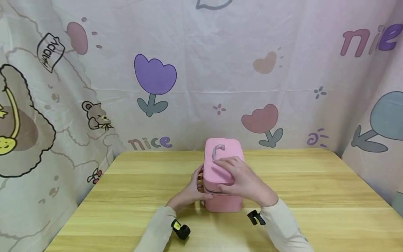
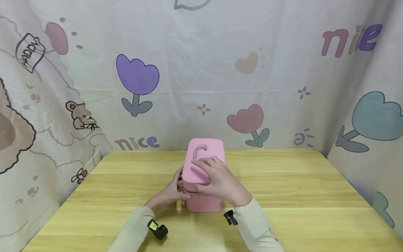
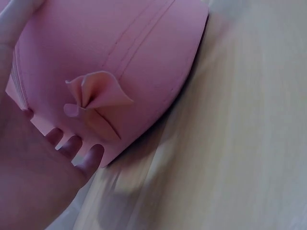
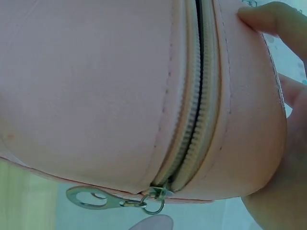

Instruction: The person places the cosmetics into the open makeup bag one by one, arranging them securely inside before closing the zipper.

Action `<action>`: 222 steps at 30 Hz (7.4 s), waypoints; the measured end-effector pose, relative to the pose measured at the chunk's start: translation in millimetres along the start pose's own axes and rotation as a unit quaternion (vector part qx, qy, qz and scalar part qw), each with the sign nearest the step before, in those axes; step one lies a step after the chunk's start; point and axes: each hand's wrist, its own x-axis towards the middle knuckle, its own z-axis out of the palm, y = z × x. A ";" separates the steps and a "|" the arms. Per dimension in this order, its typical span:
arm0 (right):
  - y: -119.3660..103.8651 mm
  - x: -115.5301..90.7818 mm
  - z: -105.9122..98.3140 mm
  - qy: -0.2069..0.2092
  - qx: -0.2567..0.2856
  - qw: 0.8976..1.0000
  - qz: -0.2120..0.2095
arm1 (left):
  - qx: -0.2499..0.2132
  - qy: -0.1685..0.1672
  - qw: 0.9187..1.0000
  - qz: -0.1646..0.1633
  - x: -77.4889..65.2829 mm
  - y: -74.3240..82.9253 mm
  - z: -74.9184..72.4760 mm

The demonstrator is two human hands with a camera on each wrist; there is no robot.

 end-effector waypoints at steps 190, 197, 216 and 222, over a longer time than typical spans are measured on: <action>16.8 -43.6 -30.8 -0.090 -0.027 0.996 0.007 | 0.581 0.186 0.689 0.391 0.1 48.7 32.4; 15.7 -42.9 -29.6 -0.088 -0.021 0.996 0.000 | 0.572 0.223 0.686 0.390 2.7 46.9 42.2; 10.5 -42.1 -26.1 -0.100 0.011 0.995 -0.003 | 0.603 0.323 0.634 0.360 10.4 41.2 72.4; 10.6 -41.4 -22.2 -0.093 0.025 0.995 -0.015 | 0.597 0.342 0.635 0.352 11.0 41.2 80.5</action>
